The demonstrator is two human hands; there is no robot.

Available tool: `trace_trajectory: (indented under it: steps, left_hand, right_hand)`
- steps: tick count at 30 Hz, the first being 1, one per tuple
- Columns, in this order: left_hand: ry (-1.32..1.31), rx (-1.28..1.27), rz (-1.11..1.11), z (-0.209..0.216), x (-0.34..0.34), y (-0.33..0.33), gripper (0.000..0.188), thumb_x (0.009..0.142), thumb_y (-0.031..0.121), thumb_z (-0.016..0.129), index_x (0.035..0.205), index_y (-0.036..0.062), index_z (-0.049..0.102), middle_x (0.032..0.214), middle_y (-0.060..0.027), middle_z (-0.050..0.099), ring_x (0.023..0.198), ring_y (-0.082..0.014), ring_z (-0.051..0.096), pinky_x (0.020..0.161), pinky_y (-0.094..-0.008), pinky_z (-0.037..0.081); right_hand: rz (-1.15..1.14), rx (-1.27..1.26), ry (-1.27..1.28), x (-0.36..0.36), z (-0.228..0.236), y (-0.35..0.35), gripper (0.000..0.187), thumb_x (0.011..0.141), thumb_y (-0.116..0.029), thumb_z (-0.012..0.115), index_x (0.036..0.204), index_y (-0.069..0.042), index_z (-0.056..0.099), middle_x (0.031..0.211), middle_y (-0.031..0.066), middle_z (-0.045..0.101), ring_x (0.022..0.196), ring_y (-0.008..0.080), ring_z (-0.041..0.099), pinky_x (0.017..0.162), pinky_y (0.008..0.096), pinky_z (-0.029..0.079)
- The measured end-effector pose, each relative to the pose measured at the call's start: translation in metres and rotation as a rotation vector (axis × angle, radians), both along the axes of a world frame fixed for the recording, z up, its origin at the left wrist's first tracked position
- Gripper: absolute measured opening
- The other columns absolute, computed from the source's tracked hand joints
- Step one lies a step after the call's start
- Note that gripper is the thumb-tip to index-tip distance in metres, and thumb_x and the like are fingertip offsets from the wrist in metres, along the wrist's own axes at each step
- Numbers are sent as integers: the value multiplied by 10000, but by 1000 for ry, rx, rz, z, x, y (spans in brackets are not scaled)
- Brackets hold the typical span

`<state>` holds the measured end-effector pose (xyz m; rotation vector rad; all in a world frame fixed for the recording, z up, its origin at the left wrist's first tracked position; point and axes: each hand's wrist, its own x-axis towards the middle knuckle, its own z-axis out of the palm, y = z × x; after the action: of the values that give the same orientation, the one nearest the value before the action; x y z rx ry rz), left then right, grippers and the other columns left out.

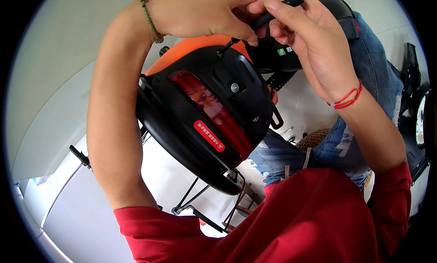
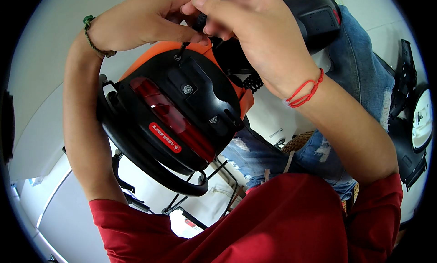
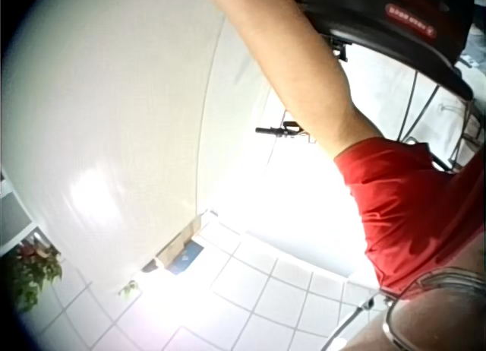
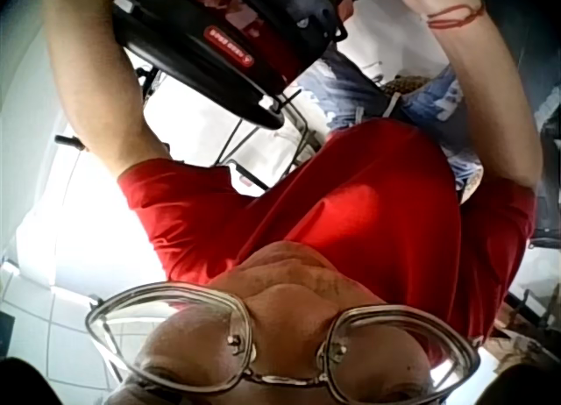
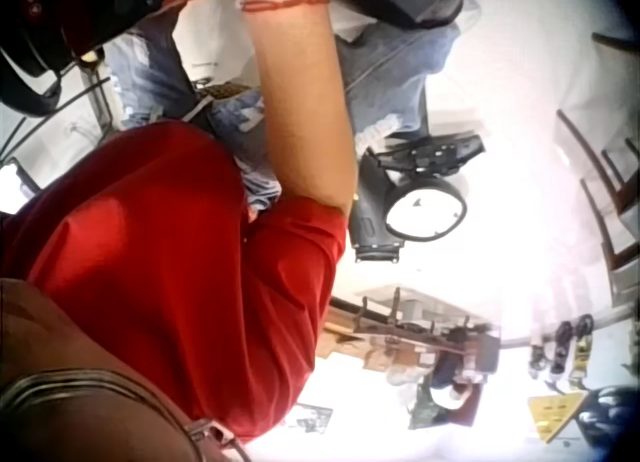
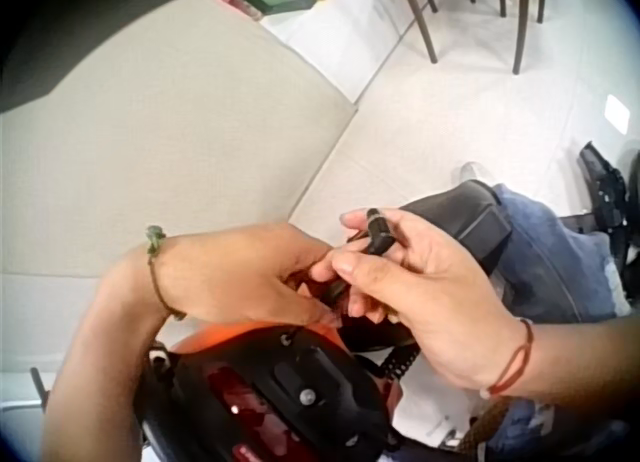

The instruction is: The person sits on the floor and uses a screwdriver to tighten screws on a black and orange scooter tail light assembly. They then switch to a wrench to tighten a bolt on the back of the assembly, rotating the part to access different fasteners.

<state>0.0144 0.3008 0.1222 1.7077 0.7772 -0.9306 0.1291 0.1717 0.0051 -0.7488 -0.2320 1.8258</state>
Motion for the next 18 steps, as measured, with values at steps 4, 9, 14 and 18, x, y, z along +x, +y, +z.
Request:
trace_trajectory:
  steps: [4, 9, 14, 18]
  left_hand:
    - [60, 16, 90, -15, 4, -2, 260, 851, 125, 706, 1068, -11, 664, 963, -113, 711, 860, -170, 629, 794, -306, 492]
    - [183, 56, 89, -16, 4, 0, 269, 843, 121, 699, 1070, -17, 659, 950, -124, 711, 848, -190, 633, 789, -319, 496]
    - [141, 60, 56, -4, 9, 1, 324, 849, 164, 713, 1103, -25, 645, 955, -142, 701, 873, -207, 632, 795, -326, 492]
    - [204, 158, -63, -5, 15, 1, 355, 859, 200, 717, 1125, -22, 639, 974, -140, 697, 890, -217, 630, 805, -326, 488]
  right_hand:
    - [-26, 22, -49, -1, 4, -1, 335, 982, -82, 607, 1276, 22, 484, 1051, 62, 665, 781, 70, 576, 688, 195, 471]
    - [-26, -3, -46, -3, 4, -2, 367, 981, -87, 616, 1302, 28, 481, 1057, 52, 651, 800, 75, 573, 697, 199, 470]
    - [-35, -36, -86, -1, 3, -2, 362, 971, -107, 643, 1282, 21, 509, 1050, 50, 651, 787, 74, 574, 685, 197, 463]
    - [-80, -46, -76, -2, 6, -2, 337, 965, -114, 653, 1252, 21, 540, 1009, 50, 662, 771, 72, 570, 675, 192, 457]
